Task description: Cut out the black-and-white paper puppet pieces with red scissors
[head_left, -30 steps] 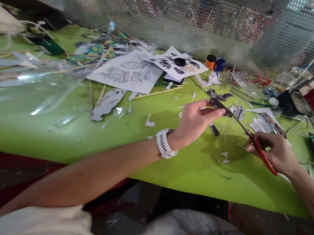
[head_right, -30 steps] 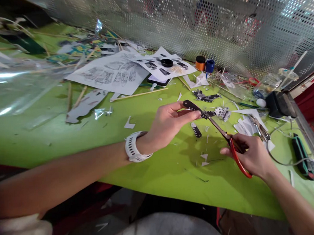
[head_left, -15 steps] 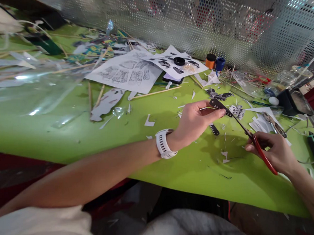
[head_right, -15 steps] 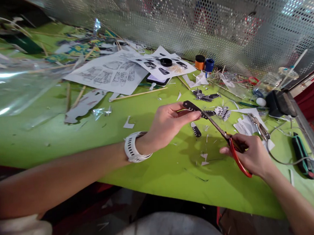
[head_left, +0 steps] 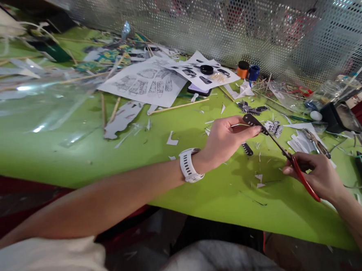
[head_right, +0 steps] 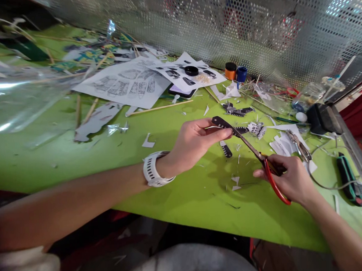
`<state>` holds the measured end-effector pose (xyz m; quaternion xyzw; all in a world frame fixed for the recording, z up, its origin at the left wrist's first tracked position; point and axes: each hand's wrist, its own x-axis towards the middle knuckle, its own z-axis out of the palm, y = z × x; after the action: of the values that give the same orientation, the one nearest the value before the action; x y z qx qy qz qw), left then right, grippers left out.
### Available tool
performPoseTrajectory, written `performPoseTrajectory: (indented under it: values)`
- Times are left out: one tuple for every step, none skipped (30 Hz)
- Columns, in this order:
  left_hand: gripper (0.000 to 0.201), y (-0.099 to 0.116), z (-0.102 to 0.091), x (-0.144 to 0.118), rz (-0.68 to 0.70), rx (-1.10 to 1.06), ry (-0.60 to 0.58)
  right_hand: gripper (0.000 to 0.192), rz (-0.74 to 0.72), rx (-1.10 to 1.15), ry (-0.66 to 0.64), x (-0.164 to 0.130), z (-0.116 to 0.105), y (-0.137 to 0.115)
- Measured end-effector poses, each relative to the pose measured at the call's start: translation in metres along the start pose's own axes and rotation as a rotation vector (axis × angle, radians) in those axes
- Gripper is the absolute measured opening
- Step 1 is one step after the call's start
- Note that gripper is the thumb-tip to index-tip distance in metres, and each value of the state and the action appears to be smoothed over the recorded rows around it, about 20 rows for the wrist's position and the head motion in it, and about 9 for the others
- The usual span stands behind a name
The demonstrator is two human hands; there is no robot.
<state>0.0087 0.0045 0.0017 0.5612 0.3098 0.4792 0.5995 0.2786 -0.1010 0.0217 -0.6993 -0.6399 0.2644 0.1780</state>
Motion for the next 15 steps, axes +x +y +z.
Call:
performPoseTrajectory:
  values:
    - [0.018,-0.0004,-0.0001,0.0000,0.001,0.001,0.001,0.060,-0.001,0.000,-0.001,0.0001,0.0001,0.0002]
    - [0.018,-0.0009,-0.0001,0.0000,0.002,0.001,0.000,0.060,-0.002,0.000,-0.003,0.0001,0.0002,0.0004]
    - [0.017,-0.0014,-0.0001,0.0000,0.003,0.000,0.001,0.060,-0.002,0.001,-0.005,0.0003,0.0003,0.0005]
    - [0.017,-0.0018,-0.0001,0.0000,0.004,-0.001,0.002,0.060,-0.003,0.001,-0.006,0.0004,0.0004,0.0007]
    - [0.017,-0.0021,0.0000,0.0000,0.005,-0.003,0.004,0.060,-0.003,0.001,-0.010,0.0005,0.0004,0.0008]
    - [0.017,-0.0021,0.0001,0.0001,0.005,-0.003,0.008,0.060,-0.004,0.000,-0.012,0.0007,0.0004,0.0009]
    - [0.017,-0.0020,0.0002,0.0001,0.004,-0.002,0.011,0.060,-0.005,0.000,-0.016,0.0007,0.0003,0.0009]
    - [0.017,-0.0016,0.0003,0.0002,0.003,0.002,0.013,0.060,-0.005,0.001,-0.016,0.0007,0.0002,0.0009]
    - [0.018,-0.0011,0.0004,0.0002,0.002,0.008,0.015,0.061,-0.005,0.003,-0.016,0.0007,0.0000,0.0008]
    - [0.018,-0.0006,0.0005,0.0003,0.000,0.016,0.017,0.061,-0.004,0.005,-0.016,0.0006,-0.0002,0.0005]
    - [0.019,-0.0002,0.0005,0.0003,-0.001,0.026,0.021,0.061,-0.004,0.008,-0.014,0.0005,-0.0004,0.0002]
    - [0.019,0.0001,0.0005,0.0003,-0.001,0.036,0.026,0.061,-0.004,0.011,-0.014,0.0004,-0.0007,-0.0001]
    - [0.019,0.0003,0.0004,0.0003,0.000,0.043,0.031,0.060,-0.005,0.015,-0.014,0.0003,-0.0009,-0.0005]
    - [0.019,0.0002,0.0003,0.0002,0.002,0.048,0.034,0.060,-0.006,0.018,-0.014,0.0003,-0.0010,-0.0008]
    - [0.019,0.0000,0.0001,0.0001,0.003,0.052,0.035,0.060,-0.007,0.021,-0.013,0.0002,-0.0010,-0.0011]
